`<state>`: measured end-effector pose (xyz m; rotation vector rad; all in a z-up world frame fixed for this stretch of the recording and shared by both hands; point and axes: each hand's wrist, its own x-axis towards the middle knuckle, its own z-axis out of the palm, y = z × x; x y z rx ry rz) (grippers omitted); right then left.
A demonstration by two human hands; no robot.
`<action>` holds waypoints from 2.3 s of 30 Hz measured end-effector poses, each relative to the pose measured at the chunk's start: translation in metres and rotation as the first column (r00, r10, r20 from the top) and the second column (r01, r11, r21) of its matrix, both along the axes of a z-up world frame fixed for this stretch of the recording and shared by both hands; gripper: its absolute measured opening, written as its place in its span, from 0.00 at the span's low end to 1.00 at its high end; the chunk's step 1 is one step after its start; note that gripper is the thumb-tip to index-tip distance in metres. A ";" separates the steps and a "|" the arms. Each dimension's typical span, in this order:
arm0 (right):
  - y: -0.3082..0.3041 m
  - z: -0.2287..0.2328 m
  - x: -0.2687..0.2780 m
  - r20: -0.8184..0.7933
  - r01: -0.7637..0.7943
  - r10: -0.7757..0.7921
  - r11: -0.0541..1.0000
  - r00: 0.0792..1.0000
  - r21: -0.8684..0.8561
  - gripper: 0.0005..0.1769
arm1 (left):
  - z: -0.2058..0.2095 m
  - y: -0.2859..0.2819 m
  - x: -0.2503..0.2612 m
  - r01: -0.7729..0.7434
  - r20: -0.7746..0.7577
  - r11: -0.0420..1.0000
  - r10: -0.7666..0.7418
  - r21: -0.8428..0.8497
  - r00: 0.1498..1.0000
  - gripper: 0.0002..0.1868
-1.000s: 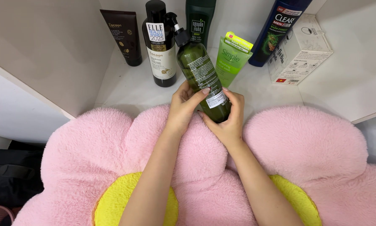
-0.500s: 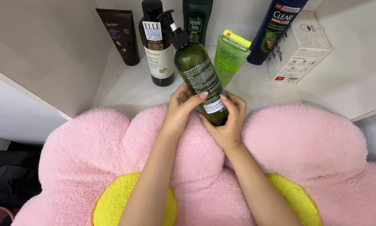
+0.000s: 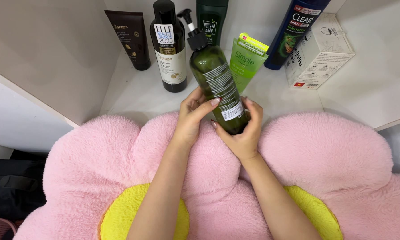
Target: Organizing various hair and skin care products on a shelf.
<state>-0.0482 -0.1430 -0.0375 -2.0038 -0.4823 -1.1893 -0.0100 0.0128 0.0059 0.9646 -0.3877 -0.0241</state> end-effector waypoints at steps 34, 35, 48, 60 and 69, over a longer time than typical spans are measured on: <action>0.013 0.011 0.067 -0.511 0.050 -0.127 0.986 0.850 -0.161 0.37 | 0.006 -0.017 0.065 -0.616 0.382 0.672 0.487 0.411 0.785 0.50; 0.012 0.014 0.066 -0.469 0.073 -0.169 0.974 0.867 -0.217 0.43 | -0.003 -0.018 0.068 -0.590 0.333 0.658 0.487 0.468 0.807 0.51; -0.122 0.164 -0.013 -0.543 -0.511 0.611 0.788 0.576 0.344 0.68 | 0.085 -0.110 -0.009 -0.557 0.470 0.689 0.343 0.463 0.814 0.52; -0.217 0.112 0.025 -0.279 0.173 -0.130 0.975 0.951 0.136 0.50 | 0.038 -0.259 0.025 -0.238 0.215 0.515 0.106 0.823 0.971 0.53; -0.212 0.093 0.030 -0.248 0.224 -0.179 0.961 0.952 0.164 0.58 | 0.011 -0.260 0.040 -0.197 0.255 0.584 -0.017 0.787 0.967 0.58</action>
